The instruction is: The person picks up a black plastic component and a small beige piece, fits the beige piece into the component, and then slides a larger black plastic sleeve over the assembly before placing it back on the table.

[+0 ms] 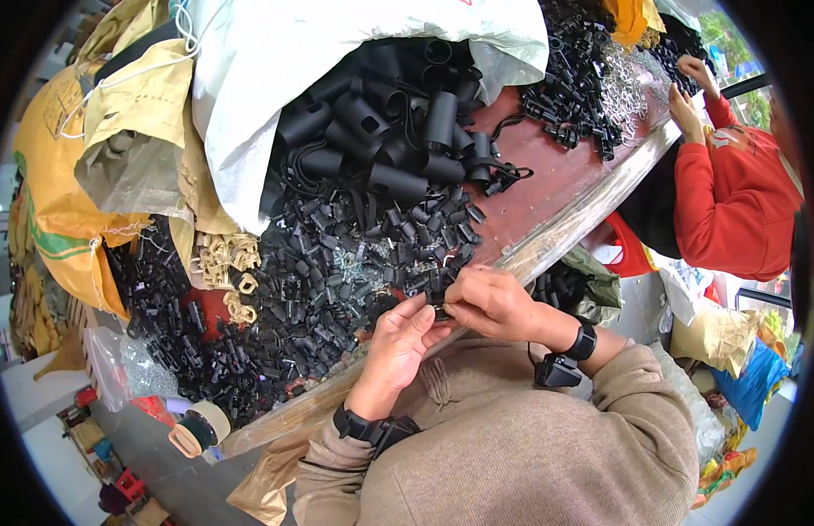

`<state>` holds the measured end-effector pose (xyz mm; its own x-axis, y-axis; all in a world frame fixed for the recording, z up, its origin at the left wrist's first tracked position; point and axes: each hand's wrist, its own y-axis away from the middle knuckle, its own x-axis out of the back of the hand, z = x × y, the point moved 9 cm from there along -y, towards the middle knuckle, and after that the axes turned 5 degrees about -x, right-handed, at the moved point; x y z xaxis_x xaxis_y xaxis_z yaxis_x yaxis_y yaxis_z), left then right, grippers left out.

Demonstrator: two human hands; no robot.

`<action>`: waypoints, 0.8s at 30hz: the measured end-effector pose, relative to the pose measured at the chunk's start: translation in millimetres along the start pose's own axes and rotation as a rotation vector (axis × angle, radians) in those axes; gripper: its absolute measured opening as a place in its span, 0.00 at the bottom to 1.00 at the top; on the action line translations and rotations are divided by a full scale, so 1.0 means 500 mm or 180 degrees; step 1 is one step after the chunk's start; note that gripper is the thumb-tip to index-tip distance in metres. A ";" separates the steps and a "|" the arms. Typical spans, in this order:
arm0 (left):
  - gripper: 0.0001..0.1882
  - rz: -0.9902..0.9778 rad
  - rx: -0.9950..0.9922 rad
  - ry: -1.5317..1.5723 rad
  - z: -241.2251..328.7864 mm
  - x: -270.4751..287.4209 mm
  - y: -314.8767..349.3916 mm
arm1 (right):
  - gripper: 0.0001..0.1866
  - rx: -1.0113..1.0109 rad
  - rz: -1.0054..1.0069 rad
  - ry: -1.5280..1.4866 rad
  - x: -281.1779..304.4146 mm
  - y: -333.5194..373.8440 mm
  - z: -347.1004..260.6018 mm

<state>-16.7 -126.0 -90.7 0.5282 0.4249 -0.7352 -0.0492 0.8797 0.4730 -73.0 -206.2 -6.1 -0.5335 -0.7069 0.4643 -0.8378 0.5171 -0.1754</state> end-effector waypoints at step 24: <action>0.14 0.0032 -0.0191 -0.0027 0.043 0.018 0.038 | 0.09 -0.1164 -0.0503 -0.1812 -0.048 0.012 0.047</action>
<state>5.6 -110.0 -78.1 0.5345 0.4321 -0.7263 -0.1052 0.8867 0.4502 -67.7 -197.5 -38.6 -0.4701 -0.8785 -0.0851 -0.8708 0.4459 0.2070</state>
